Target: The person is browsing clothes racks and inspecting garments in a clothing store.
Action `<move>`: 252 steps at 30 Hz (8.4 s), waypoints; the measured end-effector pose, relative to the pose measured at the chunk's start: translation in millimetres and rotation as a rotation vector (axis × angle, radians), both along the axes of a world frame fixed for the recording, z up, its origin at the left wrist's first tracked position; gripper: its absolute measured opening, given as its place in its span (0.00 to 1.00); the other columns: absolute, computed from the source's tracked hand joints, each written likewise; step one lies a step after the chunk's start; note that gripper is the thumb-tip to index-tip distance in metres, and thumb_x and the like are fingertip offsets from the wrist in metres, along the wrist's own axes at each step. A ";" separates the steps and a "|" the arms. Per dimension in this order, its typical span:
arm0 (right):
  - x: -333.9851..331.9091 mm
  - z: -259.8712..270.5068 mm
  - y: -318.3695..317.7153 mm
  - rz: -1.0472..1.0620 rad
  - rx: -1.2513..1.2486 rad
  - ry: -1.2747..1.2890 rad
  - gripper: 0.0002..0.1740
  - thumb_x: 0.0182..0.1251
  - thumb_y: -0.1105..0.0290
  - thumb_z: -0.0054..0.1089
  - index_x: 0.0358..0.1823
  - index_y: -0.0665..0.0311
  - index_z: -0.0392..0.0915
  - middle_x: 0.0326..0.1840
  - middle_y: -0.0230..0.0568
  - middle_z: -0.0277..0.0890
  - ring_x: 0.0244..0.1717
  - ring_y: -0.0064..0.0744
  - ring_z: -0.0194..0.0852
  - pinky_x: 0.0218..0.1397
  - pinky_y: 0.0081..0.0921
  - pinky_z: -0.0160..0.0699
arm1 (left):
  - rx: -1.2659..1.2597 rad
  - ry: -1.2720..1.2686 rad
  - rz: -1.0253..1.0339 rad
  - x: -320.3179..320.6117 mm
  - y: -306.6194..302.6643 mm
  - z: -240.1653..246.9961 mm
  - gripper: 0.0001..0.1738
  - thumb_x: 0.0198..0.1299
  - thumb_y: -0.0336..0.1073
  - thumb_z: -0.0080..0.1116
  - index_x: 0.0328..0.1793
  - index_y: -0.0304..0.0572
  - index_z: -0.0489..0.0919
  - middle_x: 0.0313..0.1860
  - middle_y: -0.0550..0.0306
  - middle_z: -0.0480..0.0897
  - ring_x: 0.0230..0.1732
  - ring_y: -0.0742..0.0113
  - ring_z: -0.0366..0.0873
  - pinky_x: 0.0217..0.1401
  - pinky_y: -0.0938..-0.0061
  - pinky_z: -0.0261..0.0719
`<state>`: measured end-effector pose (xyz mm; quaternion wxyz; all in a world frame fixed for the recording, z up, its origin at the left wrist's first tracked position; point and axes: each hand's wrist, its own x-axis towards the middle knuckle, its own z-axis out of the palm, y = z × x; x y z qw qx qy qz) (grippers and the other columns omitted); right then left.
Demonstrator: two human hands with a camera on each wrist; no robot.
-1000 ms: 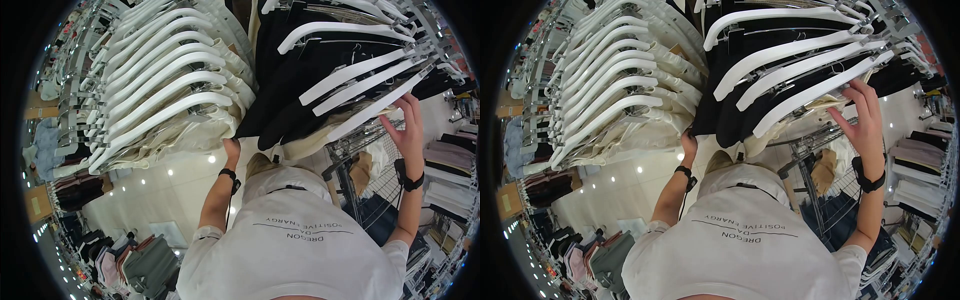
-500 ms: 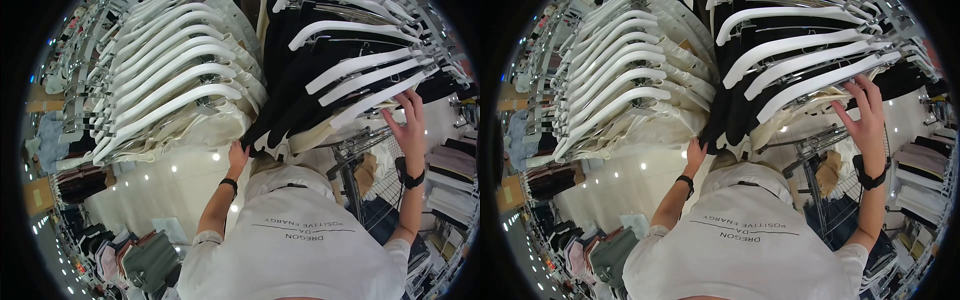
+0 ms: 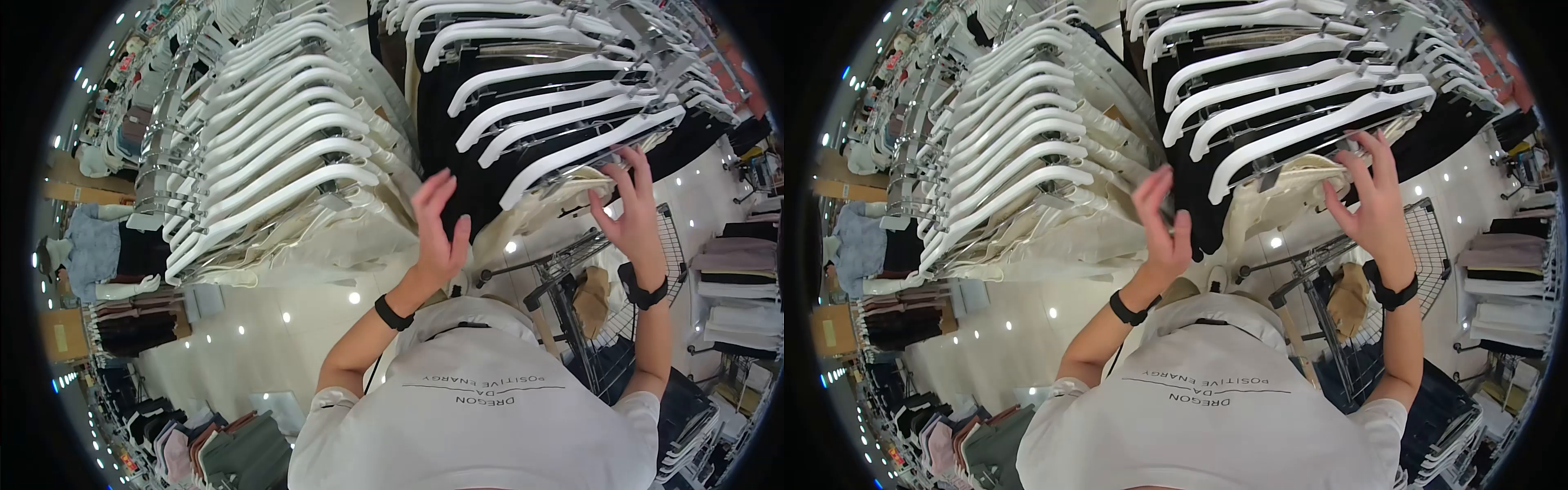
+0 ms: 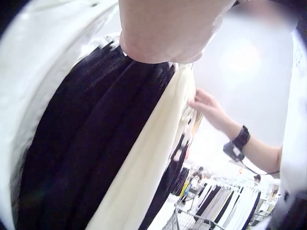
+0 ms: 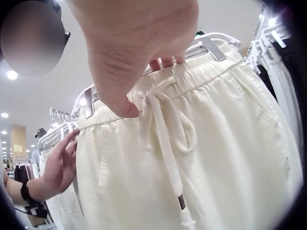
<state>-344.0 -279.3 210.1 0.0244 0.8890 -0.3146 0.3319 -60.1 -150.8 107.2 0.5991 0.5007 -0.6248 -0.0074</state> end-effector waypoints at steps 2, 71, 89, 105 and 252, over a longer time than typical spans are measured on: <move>2.0 1.1 2.0 0.004 -0.010 -0.019 0.21 0.58 0.73 0.74 0.54 0.64 0.80 0.67 0.54 0.71 0.71 0.62 0.69 0.81 0.57 0.62 | -0.157 -0.003 0.055 1.3 -18.4 40.8 0.26 0.73 0.30 0.52 0.75 0.29 0.68 0.74 0.34 0.68 0.73 0.40 0.66 0.77 0.53 0.63; 48.8 64.7 -62.1 0.266 0.409 -1.203 0.08 0.78 0.77 0.60 0.52 0.68 0.72 0.47 0.36 0.76 0.41 0.21 0.83 0.34 0.20 0.89 | 0.441 -0.236 -0.017 -10.0 -104.4 203.1 0.13 0.68 0.39 0.69 0.54 0.41 0.90 0.39 0.53 0.85 0.40 0.59 0.85 0.46 0.70 0.80; 51.0 76.8 -53.8 0.146 0.374 -0.983 0.12 0.82 0.79 0.49 0.61 0.73 0.74 0.41 0.36 0.73 0.28 0.17 0.74 0.28 0.17 0.74 | 0.298 -0.290 0.051 -23.3 -96.8 189.5 0.13 0.60 0.42 0.76 0.39 0.38 0.91 0.41 0.55 0.83 0.29 0.59 0.76 0.34 0.67 0.75; 15.8 14.0 1.8 -0.167 0.003 -0.627 0.25 0.71 0.75 0.65 0.68 0.70 0.73 0.71 0.57 0.67 0.70 0.57 0.70 0.73 0.41 0.71 | 0.108 -0.202 -0.059 -25.5 -69.6 170.8 0.09 0.64 0.33 0.71 0.49 0.41 0.90 0.64 0.46 0.80 0.62 0.49 0.81 0.65 0.60 0.78; -691.0 -327.9 19.7 -1.731 0.513 0.044 0.48 0.75 0.49 0.61 0.84 0.70 0.51 0.84 0.72 0.47 0.85 0.65 0.46 0.84 0.57 0.49 | 0.894 -0.869 -0.995 -599.7 -262.1 -167.4 0.30 0.69 0.65 0.58 0.46 0.43 0.86 0.31 0.44 0.87 0.37 0.40 0.86 0.43 0.49 0.82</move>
